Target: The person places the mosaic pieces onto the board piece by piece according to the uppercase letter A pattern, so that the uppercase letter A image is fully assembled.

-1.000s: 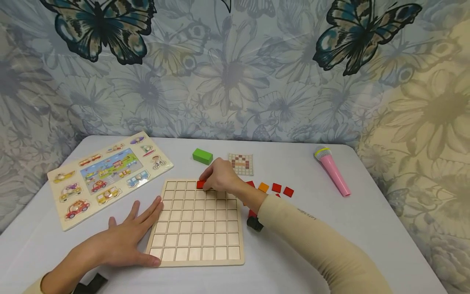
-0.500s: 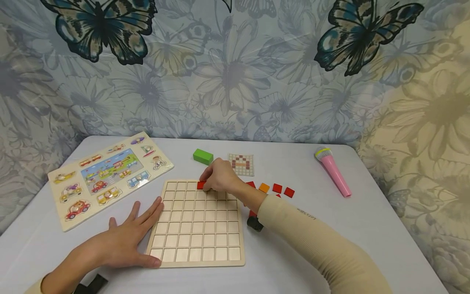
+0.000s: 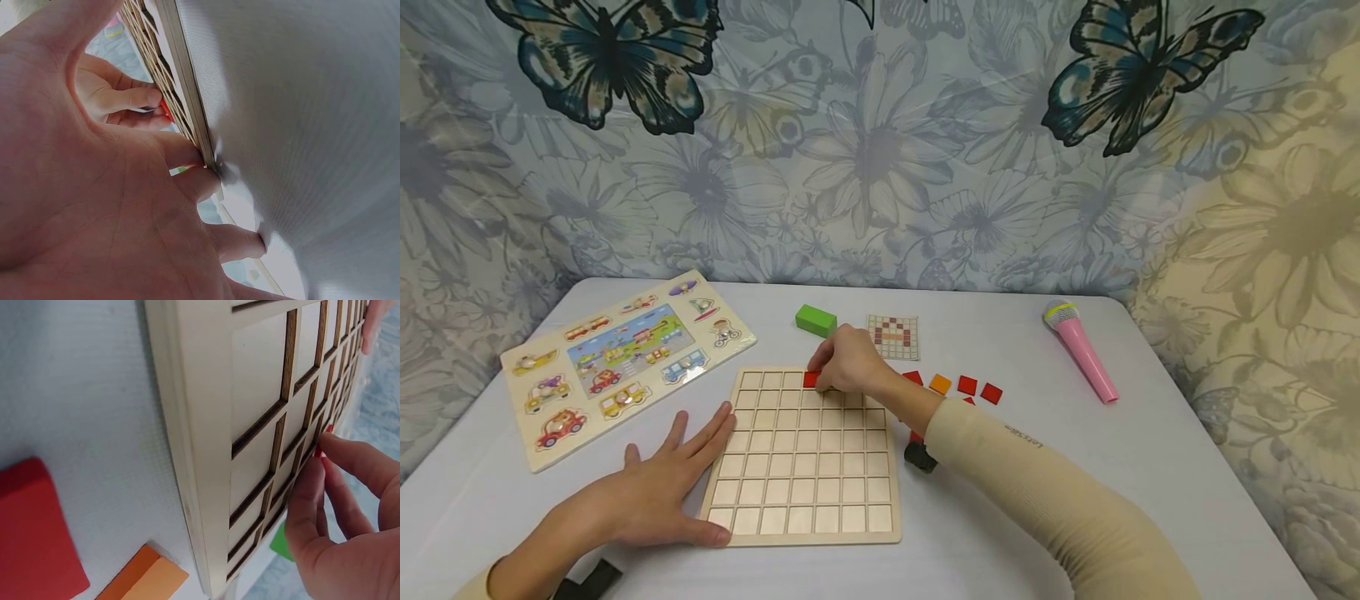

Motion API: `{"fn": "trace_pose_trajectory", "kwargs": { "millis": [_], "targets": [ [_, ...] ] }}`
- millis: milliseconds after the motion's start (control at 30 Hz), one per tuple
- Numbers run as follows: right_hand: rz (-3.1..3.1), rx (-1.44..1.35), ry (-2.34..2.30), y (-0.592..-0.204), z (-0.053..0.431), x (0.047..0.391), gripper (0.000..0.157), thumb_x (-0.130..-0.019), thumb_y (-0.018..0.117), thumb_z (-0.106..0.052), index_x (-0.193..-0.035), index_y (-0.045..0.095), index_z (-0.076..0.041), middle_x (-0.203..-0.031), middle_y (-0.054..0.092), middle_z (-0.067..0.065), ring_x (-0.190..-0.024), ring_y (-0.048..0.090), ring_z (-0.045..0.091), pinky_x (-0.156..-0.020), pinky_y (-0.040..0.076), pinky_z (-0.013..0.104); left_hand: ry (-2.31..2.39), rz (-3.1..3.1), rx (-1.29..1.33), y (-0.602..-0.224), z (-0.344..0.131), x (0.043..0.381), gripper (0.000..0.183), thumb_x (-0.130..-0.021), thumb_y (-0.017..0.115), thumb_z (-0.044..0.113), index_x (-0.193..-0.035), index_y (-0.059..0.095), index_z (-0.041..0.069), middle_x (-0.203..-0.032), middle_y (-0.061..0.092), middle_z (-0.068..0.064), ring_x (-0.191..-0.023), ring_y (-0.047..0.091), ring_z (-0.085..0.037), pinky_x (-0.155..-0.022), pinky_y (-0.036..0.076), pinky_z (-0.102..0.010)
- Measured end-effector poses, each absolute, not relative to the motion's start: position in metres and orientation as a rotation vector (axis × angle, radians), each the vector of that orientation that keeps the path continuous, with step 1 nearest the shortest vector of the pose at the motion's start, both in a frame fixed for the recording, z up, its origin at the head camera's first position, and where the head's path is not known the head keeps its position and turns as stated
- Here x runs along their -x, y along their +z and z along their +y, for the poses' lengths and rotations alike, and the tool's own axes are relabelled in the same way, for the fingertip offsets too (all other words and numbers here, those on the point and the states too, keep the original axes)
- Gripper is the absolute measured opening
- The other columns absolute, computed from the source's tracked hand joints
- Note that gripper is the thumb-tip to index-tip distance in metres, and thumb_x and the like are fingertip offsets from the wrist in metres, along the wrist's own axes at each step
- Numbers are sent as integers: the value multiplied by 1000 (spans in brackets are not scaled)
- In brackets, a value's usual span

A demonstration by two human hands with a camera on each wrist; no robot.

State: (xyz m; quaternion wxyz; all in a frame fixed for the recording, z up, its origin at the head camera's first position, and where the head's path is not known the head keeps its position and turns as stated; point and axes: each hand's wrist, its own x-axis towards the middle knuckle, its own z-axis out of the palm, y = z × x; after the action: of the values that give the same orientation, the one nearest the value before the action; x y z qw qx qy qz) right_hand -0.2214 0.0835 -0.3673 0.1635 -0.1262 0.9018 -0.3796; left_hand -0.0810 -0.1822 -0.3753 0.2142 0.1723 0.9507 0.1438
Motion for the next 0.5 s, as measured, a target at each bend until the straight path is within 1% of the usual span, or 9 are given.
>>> {"fn": "trace_pose_trajectory", "kwargs": {
  "millis": [300, 500],
  "targets": [
    [2555, 364, -1092, -365, 87, 221, 21, -75, 90, -2, -93, 83, -10, -88, 76, 2, -83, 67, 15, -73, 55, 27, 404, 2633, -479, -375, -182, 80, 140, -66, 79, 81, -169, 11, 15, -177, -5, 1, -154, 2, -62, -87, 9, -98],
    [2527, 297, -1125, -359, 93, 222, 20, -77, 88, -5, -94, 83, -12, -91, 75, 1, -87, 67, 17, -73, 55, 29, 400, 2638, -479, -374, -182, 80, 140, -67, 79, 80, -169, 11, 14, -177, -5, 1, -154, 2, -62, -87, 9, -98]
  ]
}}
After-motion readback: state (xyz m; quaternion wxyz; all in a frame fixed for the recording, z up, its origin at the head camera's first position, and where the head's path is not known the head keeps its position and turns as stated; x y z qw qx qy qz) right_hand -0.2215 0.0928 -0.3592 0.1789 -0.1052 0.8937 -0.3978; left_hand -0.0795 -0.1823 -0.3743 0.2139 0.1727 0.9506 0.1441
